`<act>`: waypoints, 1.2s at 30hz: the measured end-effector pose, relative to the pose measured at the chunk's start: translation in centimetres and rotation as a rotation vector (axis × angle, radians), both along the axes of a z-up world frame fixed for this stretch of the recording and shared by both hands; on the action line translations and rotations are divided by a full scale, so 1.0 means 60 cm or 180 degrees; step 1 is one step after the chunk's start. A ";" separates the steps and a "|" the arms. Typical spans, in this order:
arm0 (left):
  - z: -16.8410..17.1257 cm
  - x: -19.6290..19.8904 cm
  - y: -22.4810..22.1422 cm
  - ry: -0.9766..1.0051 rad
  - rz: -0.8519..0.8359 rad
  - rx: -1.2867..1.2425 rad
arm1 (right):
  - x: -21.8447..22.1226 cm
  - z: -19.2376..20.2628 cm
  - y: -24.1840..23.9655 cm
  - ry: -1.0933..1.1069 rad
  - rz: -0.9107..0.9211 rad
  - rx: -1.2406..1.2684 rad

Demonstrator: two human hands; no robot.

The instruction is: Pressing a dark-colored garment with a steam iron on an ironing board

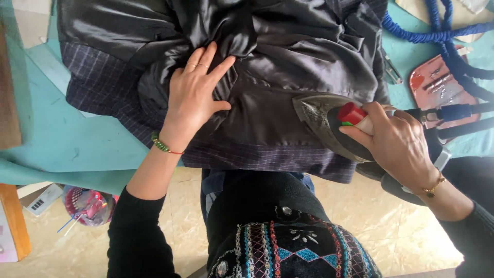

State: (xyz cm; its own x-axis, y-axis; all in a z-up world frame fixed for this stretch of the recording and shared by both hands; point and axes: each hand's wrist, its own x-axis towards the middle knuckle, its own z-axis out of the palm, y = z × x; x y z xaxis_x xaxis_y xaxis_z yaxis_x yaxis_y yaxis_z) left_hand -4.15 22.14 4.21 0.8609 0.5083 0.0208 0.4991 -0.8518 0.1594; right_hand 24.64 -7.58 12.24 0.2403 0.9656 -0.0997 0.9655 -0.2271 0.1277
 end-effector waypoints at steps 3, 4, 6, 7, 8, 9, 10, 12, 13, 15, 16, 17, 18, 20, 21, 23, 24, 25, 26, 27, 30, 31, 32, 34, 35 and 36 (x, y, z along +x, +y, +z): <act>0.000 0.004 0.004 0.0155 -0.0005 -0.0234 | -0.036 0.030 0.058 0.0365 0.0368 0.0221; -0.003 0.004 0.006 0.0156 -0.0004 -0.0236 | -0.047 0.033 0.084 0.0366 0.0368 0.0219; -0.010 0.005 0.006 0.0488 0.0002 -0.0277 | -0.070 0.038 0.133 0.0535 0.0634 0.0223; -0.006 0.009 0.008 0.0492 0.0001 -0.0276 | -0.082 0.035 0.157 0.0539 0.0633 0.0224; -0.001 0.013 0.011 0.0751 0.0046 -0.0488 | -0.094 0.031 0.183 0.0505 0.0601 0.0172; 0.004 0.018 0.013 0.1010 0.0094 -0.0698 | -0.106 0.029 0.208 0.0471 0.0568 0.0119; 0.000 0.015 0.015 0.1014 0.0091 -0.0689 | -0.104 0.020 0.216 0.0473 0.0564 0.0129; -0.009 0.012 0.020 0.0928 0.0195 -0.0587 | -0.097 0.006 0.233 0.0213 0.0676 0.0199; -0.010 0.013 0.021 0.0919 0.0184 -0.0586 | -0.094 0.011 0.226 0.0203 0.0666 0.0197; -0.010 0.016 0.025 0.1147 0.0282 -0.0776 | -0.088 0.021 0.217 0.0268 0.0287 -0.0097; -0.011 0.015 0.025 0.1157 0.0263 -0.0782 | -0.079 0.023 0.198 0.0277 0.0268 -0.0105; -0.012 0.015 0.023 0.1107 0.0254 -0.0772 | -0.069 0.025 0.179 -0.0012 0.0263 -0.0149; -0.013 0.017 0.026 0.1047 0.0240 -0.0749 | -0.058 0.028 0.161 -0.0311 0.0251 -0.0183; -0.012 0.008 0.024 0.0888 0.0165 -0.0649 | -0.048 0.035 0.122 -0.0248 -0.0022 -0.0406; -0.012 0.005 0.024 0.0728 0.0116 -0.0558 | -0.043 0.038 0.101 -0.0180 -0.0273 -0.0628; 0.010 0.004 0.028 0.0739 0.0022 -0.0772 | -0.042 0.047 0.050 -0.0125 -0.0450 -0.0672; 0.021 0.004 0.032 0.0738 -0.0036 -0.0989 | -0.041 0.052 0.027 -0.0083 -0.0591 -0.0712; 0.031 0.004 0.033 0.0751 -0.0059 -0.0988 | -0.043 0.055 0.010 -0.0071 -0.0614 -0.0715; 0.040 0.004 0.032 0.0476 -0.0186 -0.0435 | -0.045 0.059 -0.009 0.0001 -0.0699 -0.0737; 0.049 0.003 0.030 0.0194 -0.0308 0.0115 | -0.048 0.062 -0.028 0.0072 -0.0783 -0.0759; 0.101 0.049 0.020 -0.0905 -0.1031 0.0795 | -0.070 0.073 -0.043 0.0296 -0.0821 -0.0639; 0.083 0.065 0.022 -0.0910 -0.1063 0.0782 | -0.077 0.073 -0.041 0.0299 -0.0855 -0.0647; 0.065 0.082 0.024 -0.0752 -0.1585 0.0430 | -0.082 0.072 -0.037 0.0408 -0.0848 -0.0555; 0.020 0.088 0.044 -0.0595 -0.2128 0.0064 | -0.092 0.069 -0.027 0.0514 -0.0868 -0.0470; -0.007 0.077 0.062 -0.0439 -0.1975 0.0293 | -0.097 0.065 -0.020 0.0560 -0.0741 -0.0346; -0.032 0.065 0.083 -0.0272 -0.1806 0.0537 | -0.099 0.060 -0.011 0.0612 -0.0599 -0.0205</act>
